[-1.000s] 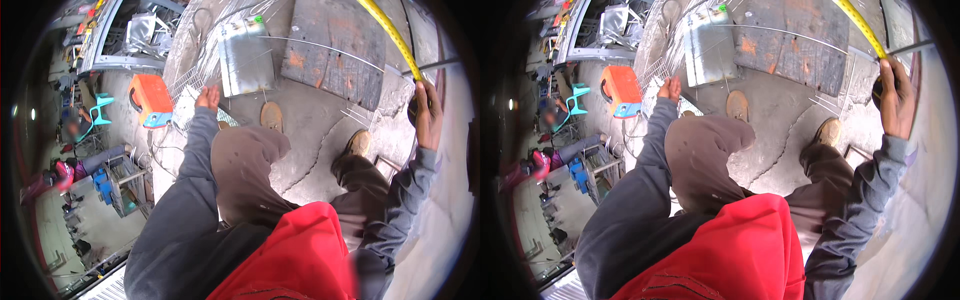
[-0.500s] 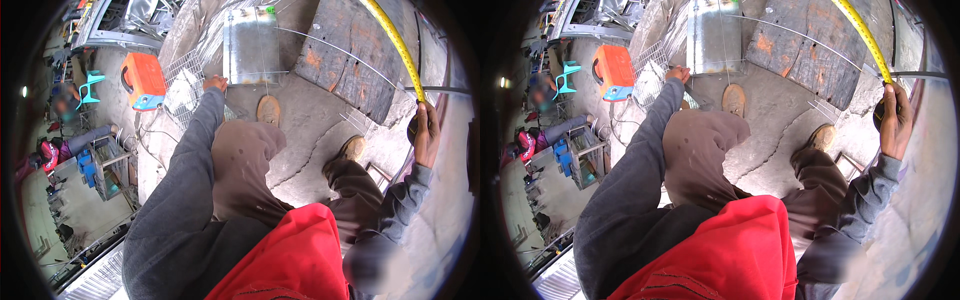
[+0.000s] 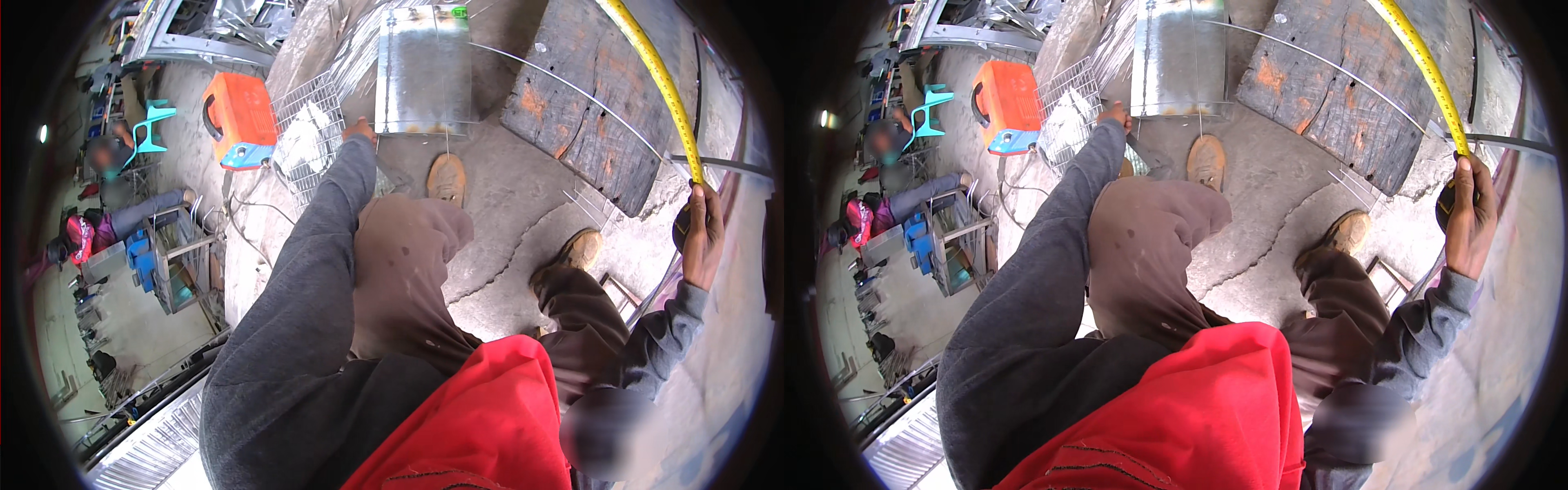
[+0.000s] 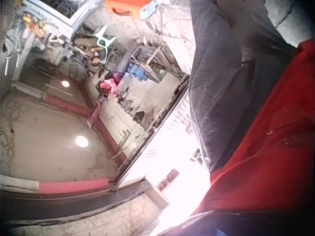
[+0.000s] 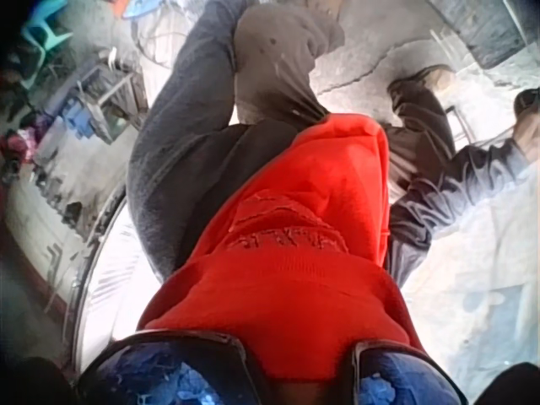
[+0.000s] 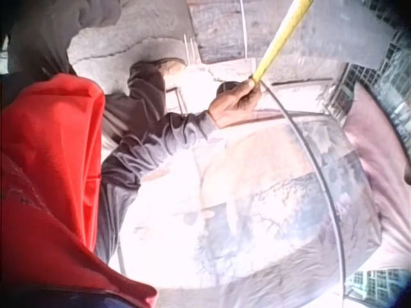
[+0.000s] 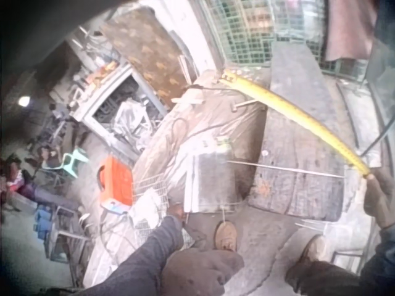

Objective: Measure metal rods and assemble a wire cage structure on a fabrication floor.

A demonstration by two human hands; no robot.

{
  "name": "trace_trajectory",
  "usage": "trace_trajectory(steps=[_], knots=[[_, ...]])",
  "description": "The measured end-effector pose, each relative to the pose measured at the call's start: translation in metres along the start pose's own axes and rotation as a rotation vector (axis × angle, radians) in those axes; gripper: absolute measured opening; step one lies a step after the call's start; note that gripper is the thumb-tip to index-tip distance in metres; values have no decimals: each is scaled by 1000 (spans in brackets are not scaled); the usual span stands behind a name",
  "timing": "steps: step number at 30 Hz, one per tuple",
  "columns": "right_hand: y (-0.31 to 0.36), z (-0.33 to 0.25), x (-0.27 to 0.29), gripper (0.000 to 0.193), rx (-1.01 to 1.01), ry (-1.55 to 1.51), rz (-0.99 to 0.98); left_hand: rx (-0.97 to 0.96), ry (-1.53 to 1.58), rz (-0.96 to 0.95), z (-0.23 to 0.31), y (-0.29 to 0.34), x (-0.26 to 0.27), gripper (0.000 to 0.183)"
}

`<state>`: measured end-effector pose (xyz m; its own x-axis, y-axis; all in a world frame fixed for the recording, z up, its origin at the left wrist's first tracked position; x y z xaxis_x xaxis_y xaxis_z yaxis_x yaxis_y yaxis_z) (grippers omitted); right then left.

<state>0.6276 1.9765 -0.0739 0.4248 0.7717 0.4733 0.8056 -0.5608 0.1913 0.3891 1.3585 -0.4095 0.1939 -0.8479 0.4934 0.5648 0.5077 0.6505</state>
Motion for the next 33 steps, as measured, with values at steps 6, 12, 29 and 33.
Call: trace_trajectory(steps=[6,12,29,33], knots=[[-5,-7,-9,28,105,125,69,-394,-50,348,11,56,23,36],[1,-16,-5,23,92,20,49,-1070,-360,-195,54,153,-37,35],[5,-22,-3,26,254,116,101,-922,-560,-352,47,117,-86,22],[15,-29,-3,27,58,95,116,-906,-479,-376,56,128,-91,26]])
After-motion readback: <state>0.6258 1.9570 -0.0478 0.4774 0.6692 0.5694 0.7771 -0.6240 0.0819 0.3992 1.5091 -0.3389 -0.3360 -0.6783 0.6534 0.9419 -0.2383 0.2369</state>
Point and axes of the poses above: each hand's wrist, its own y-axis away from the middle knuckle, its own x-axis out of the back of the hand, z = x × y, the point moved 7 cm from there along -y, towards the middle knuckle, and after that the axes turned 3 degrees about y, right-handed, at the moved point
